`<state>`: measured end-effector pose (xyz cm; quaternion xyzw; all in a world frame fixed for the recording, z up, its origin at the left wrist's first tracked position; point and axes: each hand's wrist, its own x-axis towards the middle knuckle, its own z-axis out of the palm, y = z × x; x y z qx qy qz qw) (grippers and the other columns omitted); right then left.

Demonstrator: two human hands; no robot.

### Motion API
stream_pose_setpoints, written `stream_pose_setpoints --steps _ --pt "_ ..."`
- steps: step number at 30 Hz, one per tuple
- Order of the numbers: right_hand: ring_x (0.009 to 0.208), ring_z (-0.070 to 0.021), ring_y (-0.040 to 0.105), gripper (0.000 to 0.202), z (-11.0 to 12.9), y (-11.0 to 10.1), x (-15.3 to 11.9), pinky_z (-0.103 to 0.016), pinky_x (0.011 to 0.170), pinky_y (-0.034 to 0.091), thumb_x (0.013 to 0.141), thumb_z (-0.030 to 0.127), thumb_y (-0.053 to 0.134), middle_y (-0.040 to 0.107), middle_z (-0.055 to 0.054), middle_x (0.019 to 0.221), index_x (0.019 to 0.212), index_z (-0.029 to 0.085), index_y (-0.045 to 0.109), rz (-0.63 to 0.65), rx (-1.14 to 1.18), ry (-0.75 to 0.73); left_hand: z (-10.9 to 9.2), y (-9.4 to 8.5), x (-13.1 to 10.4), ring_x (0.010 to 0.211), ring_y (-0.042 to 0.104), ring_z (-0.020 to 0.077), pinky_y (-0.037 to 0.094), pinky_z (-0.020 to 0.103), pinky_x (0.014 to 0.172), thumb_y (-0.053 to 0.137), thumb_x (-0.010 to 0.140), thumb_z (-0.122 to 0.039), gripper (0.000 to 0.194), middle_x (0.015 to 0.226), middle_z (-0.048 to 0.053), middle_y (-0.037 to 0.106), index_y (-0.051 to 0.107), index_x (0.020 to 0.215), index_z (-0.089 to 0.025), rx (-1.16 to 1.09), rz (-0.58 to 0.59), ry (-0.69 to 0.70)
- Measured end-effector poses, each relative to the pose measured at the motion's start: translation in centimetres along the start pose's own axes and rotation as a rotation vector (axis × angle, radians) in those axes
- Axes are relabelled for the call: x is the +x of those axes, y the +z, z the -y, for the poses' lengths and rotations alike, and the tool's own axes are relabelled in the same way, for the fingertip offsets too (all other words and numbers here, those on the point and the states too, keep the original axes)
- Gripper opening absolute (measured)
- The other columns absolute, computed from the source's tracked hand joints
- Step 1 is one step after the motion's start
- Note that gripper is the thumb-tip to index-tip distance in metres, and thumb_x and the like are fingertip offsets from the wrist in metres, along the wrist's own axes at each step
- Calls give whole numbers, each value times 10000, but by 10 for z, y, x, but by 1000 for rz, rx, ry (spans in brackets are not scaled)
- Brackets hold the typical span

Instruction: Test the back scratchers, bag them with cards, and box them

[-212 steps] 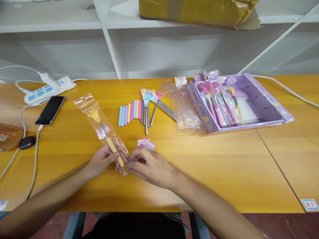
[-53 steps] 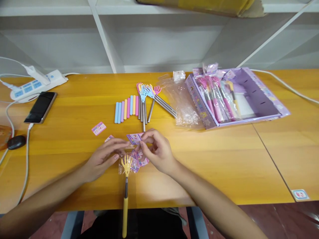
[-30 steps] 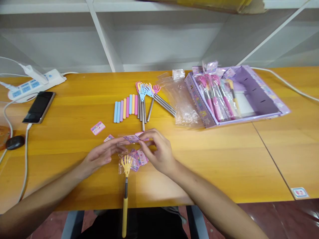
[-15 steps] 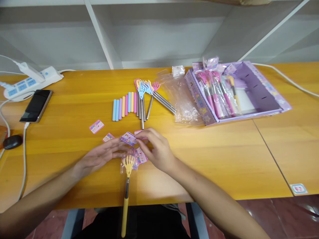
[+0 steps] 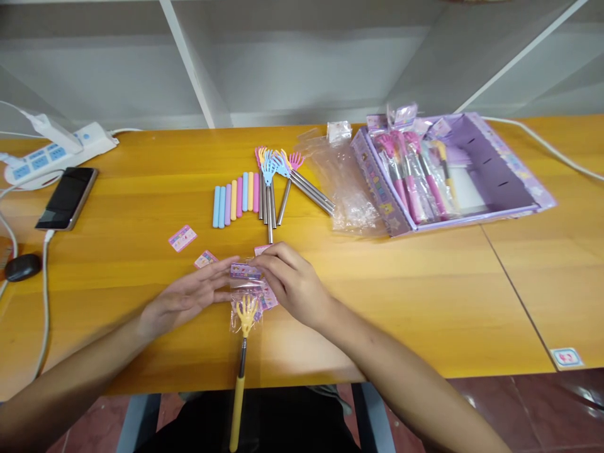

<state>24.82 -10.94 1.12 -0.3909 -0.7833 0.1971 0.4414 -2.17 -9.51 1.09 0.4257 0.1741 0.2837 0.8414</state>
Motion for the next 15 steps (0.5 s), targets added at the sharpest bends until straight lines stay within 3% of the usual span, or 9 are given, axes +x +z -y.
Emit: stream_pose_setpoints --steps 5,11,15 --pt "1039 -220 688 303 1 0 -1 -376 873 624 1054 57 583 645 -90 1100 1286 227 680 40 27 8 -2 2 -1 1652 324 400 243 583 1356 671 990 -426 669 1754 109 441 565 1624 -243 42 -33 46" --pt "980 -214 636 315 4 0 -1 -381 807 606 1041 85 575 550 -92 1123 1298 237 674 111 113 43 -10 6 2 1643 338 423 273 627 1330 671 984 -436 701 1747 147 444 537 1645 -242 15 -6 1" --pt "1063 -237 617 324 4 -1 -2 -415 865 610 1024 95 585 515 -107 1187 1296 244 680 170 98 47 -10 4 2 1655 306 433 279 644 1325 672 980 -432 709 1773 133 402 529 1650 -250 1 4 -20"
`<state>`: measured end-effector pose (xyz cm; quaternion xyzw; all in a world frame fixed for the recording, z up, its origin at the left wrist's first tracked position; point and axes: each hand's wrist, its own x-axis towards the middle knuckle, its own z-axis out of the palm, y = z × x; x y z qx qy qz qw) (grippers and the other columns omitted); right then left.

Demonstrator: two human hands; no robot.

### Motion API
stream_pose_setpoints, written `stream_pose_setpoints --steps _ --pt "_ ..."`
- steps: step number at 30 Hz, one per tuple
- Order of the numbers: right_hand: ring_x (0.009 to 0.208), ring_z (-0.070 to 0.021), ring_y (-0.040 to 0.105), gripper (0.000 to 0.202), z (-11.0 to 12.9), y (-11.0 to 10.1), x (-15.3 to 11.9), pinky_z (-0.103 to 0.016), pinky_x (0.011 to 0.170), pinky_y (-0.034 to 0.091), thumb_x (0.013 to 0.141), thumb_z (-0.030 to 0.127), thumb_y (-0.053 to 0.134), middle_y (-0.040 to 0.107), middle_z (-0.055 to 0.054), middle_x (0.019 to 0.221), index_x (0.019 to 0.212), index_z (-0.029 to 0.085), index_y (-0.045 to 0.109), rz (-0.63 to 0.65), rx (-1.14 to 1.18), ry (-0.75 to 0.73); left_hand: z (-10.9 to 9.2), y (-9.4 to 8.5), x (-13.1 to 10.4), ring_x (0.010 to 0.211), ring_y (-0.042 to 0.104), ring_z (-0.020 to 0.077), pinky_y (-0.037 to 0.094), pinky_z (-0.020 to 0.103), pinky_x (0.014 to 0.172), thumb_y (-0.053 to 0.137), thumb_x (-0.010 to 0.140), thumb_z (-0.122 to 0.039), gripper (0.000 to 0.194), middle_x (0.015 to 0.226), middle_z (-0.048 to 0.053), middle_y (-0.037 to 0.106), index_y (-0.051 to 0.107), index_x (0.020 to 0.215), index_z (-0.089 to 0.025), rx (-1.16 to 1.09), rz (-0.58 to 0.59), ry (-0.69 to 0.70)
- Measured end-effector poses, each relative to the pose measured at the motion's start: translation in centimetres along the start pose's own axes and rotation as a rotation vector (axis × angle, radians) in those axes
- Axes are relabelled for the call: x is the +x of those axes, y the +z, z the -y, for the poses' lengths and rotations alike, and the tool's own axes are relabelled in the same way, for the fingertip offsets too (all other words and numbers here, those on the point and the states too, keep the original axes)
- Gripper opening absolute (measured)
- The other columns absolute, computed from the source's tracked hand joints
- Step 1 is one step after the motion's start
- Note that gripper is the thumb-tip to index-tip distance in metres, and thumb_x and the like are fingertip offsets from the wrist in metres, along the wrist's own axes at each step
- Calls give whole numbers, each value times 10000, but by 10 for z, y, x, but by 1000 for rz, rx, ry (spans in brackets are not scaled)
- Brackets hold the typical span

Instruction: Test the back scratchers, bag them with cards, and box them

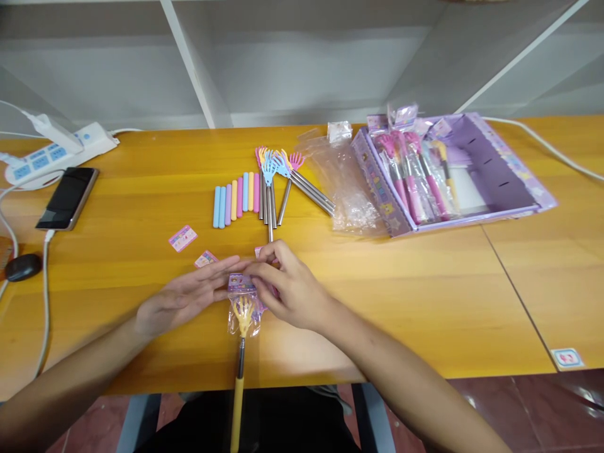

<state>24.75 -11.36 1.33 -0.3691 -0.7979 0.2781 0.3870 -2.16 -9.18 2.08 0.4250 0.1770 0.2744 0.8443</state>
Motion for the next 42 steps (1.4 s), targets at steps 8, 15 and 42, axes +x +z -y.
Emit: stream_pose_setpoints --steps 8,15,42 --pt "1247 -294 577 375 2 3 -3 -504 1030 602 992 117 633 497 -144 1324 1344 246 645 84 -59 12 6 -2 1 1620 387 402 282 614 1327 627 984 -366 683 1731 127 475 534 1647 -236 -67 34 -9" --pt "1217 -281 638 361 -1 1 0 -515 1029 595 1030 106 594 652 -128 1298 1351 263 648 42 -47 -23 2 0 4 1588 415 418 341 623 1285 620 982 -449 683 1723 134 481 553 1631 -246 -44 -7 6" --pt "1205 -304 687 517 -2 0 -3 -493 1021 641 931 90 702 778 -131 1322 1442 134 644 38 -233 -304 13 1 3 1045 775 209 579 314 933 769 995 -285 378 1168 119 805 621 1325 -174 303 -284 -145"
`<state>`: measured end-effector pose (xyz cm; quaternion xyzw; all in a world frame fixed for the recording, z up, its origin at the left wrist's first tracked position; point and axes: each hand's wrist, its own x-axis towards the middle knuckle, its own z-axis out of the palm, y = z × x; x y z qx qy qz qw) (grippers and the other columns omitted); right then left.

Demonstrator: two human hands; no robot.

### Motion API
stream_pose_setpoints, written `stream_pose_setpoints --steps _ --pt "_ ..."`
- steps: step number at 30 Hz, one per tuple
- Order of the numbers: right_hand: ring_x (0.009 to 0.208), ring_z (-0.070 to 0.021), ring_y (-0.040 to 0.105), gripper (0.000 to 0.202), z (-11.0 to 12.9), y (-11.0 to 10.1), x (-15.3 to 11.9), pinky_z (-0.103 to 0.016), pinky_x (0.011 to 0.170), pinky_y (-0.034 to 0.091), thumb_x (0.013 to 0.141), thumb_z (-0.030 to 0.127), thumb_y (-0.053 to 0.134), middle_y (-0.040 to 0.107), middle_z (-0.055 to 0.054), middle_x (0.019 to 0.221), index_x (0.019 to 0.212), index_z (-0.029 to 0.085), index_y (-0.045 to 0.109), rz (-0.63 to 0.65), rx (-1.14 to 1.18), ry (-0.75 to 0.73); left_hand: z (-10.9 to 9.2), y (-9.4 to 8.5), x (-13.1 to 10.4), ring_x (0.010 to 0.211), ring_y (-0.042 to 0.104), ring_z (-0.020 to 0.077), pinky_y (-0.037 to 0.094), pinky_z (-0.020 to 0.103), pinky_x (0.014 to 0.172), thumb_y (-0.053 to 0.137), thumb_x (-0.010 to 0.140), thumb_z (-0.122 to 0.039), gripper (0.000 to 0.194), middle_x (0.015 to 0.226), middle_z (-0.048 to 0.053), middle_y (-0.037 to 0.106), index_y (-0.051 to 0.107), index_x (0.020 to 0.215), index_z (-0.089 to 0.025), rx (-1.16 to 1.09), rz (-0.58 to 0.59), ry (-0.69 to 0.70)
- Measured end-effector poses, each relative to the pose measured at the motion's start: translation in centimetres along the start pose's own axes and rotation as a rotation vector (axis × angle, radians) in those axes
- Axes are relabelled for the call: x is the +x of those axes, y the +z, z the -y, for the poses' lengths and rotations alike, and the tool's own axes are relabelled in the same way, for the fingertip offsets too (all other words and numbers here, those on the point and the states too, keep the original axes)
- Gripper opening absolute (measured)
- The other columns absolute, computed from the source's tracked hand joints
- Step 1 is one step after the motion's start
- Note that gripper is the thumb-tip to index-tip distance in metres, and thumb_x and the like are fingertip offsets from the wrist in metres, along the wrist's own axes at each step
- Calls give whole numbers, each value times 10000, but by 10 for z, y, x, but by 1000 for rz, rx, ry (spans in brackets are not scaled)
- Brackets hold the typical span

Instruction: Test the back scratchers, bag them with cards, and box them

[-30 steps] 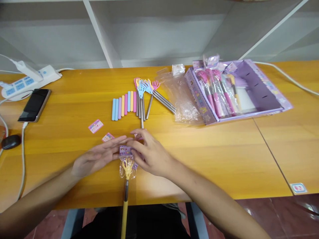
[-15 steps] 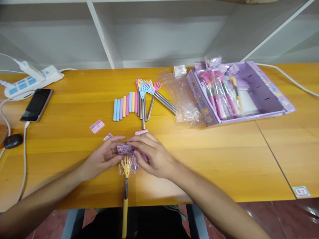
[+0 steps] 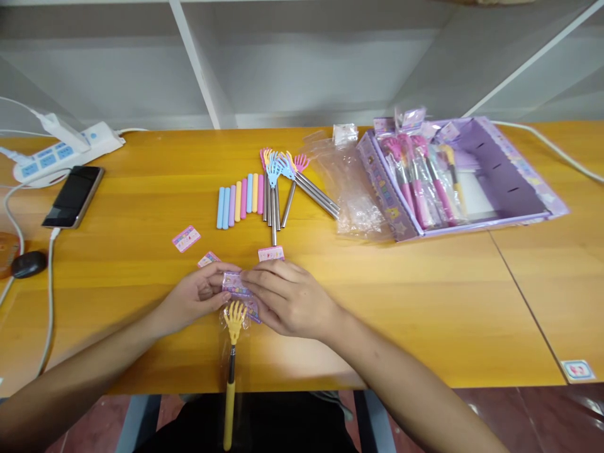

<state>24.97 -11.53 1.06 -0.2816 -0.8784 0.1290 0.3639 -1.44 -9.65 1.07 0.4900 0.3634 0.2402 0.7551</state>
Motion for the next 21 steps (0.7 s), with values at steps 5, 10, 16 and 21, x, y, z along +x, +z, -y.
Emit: stream_pose_setpoints --steps 5,10,16,21 --pt "1177 -282 723 486 3 -2 4 -473 982 653 978 126 674 797 -117 1306 1461 163 638 31 0 -23 2 -1 -1 1050 763 204 569 310 925 762 998 -290 413 1170 107 796 604 1368 -196 10 -9 3" --pt "1219 -270 725 414 5 -3 6 -477 1034 630 973 110 652 786 -103 1340 1378 189 680 79 51 -1 1 -1 -1 1024 743 198 562 310 904 770 994 -315 399 1125 91 776 620 1344 -196 21 -11 15" --pt "1306 -261 705 442 8 -6 10 -476 1079 607 970 100 608 797 -90 1327 1394 210 667 118 97 -22 -3 -5 -1 922 719 189 551 306 835 741 1012 -442 315 1018 58 741 683 1178 -181 85 -62 30" --pt "1321 -264 688 458 9 -6 11 -471 1082 595 971 107 600 798 -95 1318 1419 192 646 136 92 -50 -4 -3 0 794 711 158 529 270 747 825 951 -437 370 908 17 748 640 1154 -189 32 -61 -41"
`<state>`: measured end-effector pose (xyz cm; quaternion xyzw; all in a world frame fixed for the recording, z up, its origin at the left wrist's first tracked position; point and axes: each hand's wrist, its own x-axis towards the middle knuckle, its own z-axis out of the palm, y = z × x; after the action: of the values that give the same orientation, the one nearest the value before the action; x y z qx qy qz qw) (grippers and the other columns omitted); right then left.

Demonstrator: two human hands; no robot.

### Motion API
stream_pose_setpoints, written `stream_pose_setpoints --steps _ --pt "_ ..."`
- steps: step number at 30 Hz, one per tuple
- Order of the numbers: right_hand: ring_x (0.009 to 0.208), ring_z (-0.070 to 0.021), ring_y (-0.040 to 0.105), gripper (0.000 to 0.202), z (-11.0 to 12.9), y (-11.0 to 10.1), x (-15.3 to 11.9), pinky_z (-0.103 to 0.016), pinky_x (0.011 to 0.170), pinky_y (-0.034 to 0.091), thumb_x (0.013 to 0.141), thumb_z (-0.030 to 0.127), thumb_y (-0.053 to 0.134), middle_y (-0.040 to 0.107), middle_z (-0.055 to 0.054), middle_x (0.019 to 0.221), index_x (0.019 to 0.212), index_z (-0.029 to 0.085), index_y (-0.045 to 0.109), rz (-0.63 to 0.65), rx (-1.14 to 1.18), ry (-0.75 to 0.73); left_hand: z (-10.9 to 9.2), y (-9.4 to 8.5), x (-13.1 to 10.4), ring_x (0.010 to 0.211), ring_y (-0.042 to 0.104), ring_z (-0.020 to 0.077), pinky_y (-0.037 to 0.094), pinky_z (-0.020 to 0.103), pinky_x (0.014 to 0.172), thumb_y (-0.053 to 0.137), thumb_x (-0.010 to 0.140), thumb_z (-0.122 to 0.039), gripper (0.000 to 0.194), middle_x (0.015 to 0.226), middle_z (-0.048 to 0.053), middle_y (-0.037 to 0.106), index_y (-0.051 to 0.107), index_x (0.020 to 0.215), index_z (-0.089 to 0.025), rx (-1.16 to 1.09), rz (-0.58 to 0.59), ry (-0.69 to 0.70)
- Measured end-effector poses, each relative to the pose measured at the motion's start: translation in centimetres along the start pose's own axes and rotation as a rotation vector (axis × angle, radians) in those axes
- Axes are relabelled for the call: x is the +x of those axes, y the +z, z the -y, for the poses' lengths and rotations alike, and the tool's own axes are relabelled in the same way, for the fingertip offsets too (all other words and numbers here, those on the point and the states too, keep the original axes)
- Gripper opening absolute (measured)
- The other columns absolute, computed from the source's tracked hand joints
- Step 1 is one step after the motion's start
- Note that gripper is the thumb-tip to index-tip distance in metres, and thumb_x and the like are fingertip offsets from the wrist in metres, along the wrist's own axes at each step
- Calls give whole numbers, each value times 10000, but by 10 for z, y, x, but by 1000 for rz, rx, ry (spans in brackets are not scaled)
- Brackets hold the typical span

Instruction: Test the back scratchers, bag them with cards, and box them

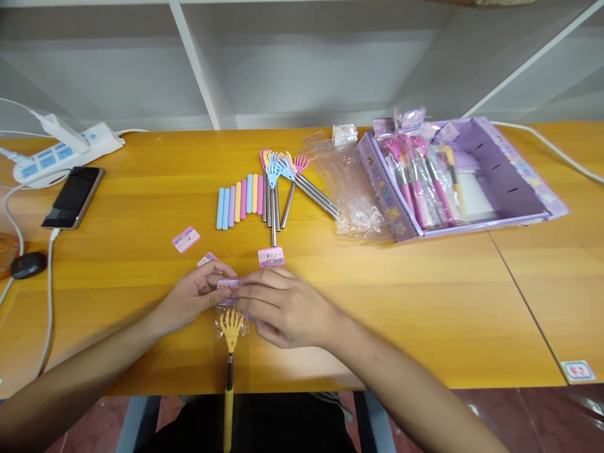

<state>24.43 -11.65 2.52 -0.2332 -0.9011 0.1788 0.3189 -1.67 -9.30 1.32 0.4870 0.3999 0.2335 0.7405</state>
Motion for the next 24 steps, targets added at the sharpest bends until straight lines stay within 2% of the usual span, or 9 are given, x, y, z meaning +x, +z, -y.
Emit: stream_pose_setpoints --steps 3,6,11,15,18,21,24 --pt "1232 -271 705 432 1 -2 -1 -491 1050 603 963 106 613 818 -70 1226 1377 219 667 -22 -9 7 1 1 0 824 754 170 547 286 791 828 957 -400 359 950 34 810 620 1169 -200 -60 26 -10" --pt "1123 -262 708 344 2 -4 -2 -508 1037 603 967 109 612 816 -45 1102 1258 267 703 -49 -36 -9 3 3 -1 853 787 184 552 288 808 819 969 -391 337 964 46 841 615 1160 -203 -76 32 -14" --pt "1021 -256 675 201 3 -5 -3 -506 1032 604 960 128 627 774 -31 950 1072 274 708 -71 -116 -55 6 7 -4 906 811 226 566 331 850 808 975 -425 470 1014 75 854 565 1315 -209 -99 39 -41" --pt "961 -250 649 143 3 -7 -3 -472 985 608 951 139 634 739 -21 875 931 276 671 -86 -124 -83 4 8 -5 885 794 208 551 312 844 797 984 -407 517 959 56 842 535 1384 -210 -58 42 -39" --pt "850 -235 613 163 0 -7 -6 -425 853 595 953 155 622 693 -23 796 834 266 620 -101 -170 -105 -1 5 -8 865 776 201 532 299 817 781 993 -407 515 935 48 823 528 1396 -209 10 36 -15" --pt "727 -216 552 201 -8 -2 -9 -386 689 514 972 169 580 635 -22 711 791 256 577 -94 -167 -49 -6 2 -13 831 738 178 512 287 782 743 1019 -393 539 957 37 791 478 1463 -238 84 7 38" --pt "651 -198 492 225 -13 4 -10 -358 610 426 963 140 527 598 -11 666 769 252 551 -109 -118 28 -7 2 -17 869 722 187 525 309 804 872 909 -357 753 1008 35 766 439 1520 -275 123 87 59"
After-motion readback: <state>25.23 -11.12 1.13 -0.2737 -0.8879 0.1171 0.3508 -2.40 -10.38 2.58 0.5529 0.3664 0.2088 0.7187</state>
